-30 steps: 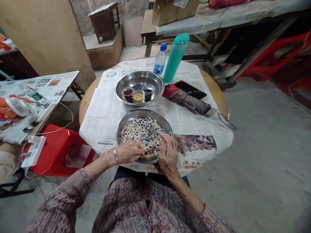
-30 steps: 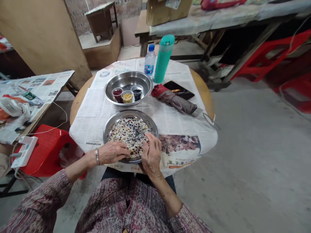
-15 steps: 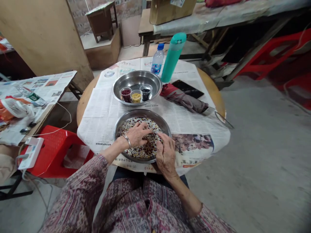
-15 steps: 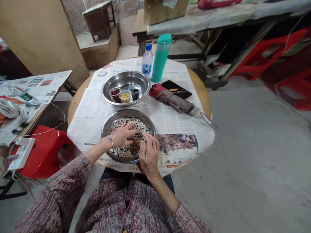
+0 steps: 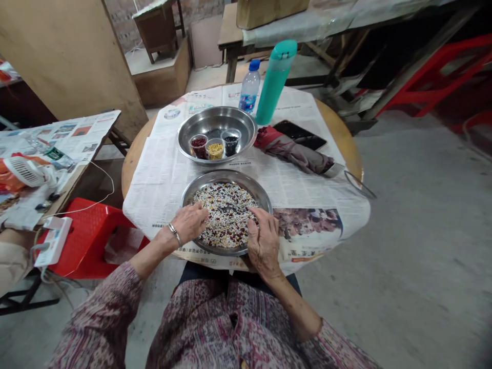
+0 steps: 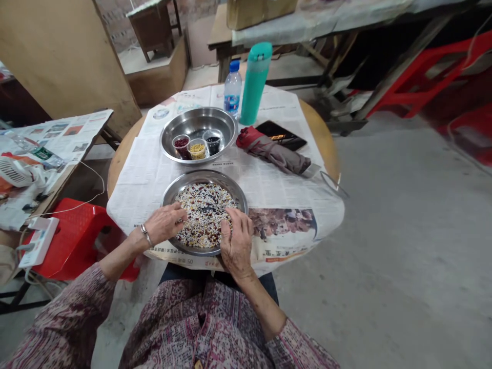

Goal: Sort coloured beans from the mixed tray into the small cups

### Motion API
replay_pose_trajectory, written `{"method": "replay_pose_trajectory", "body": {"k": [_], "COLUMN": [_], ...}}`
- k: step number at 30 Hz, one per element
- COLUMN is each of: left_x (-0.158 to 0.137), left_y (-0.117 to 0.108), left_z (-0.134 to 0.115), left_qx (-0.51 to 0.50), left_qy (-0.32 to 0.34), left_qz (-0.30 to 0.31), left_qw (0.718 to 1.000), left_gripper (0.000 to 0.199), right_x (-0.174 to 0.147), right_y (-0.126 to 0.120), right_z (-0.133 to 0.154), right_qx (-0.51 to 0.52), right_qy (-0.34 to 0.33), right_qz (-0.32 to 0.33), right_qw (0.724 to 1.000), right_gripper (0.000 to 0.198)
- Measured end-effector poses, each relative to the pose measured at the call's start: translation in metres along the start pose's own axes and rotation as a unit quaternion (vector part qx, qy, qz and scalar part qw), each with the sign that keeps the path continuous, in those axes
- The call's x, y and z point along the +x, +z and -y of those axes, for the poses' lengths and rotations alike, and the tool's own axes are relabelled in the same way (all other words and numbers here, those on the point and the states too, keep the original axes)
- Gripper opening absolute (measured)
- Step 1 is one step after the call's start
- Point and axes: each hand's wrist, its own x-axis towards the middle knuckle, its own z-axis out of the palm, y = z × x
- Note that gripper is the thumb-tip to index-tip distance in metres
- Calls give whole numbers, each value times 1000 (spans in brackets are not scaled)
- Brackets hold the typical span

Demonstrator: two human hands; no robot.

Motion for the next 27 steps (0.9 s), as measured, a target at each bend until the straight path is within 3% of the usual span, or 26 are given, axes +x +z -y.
{"method": "replay_pose_trajectory", "body": {"k": [5,8,12,16,17,21,27], "left_x": [0,20,40,42,41,45,36], "left_y": [15,21,20,18,19,27,30], "left_z": [-18,-30,-27,-16,-16,-28,-39], "left_qx": [-39,-63,-39,-37,-44,-92,-153], "left_qy": [57,99,27,-52,-48,31,117], "left_qz": [19,-41,-158,-136,-121,-88,-36], "left_qw": [997,992,986,989,991,991,981], "left_gripper": [24,34,39,81,78,28,22], "right_x": [0,-1,-1,-1,-1,-1,-1], "right_y": [0,0,1,1,0,0,0], "right_z": [0,0,-1,-1,-1,-1,-1], "right_qx": [-9,-14,-17,-16,-15,-12,8], "right_qy": [-3,-7,-9,-9,-7,3,9], "right_qz": [6,7,5,4,5,13,1], "right_qw": [1000,1000,1000,1000,1000,1000,1000], "right_gripper": [32,33,33,33,33,34,35]}}
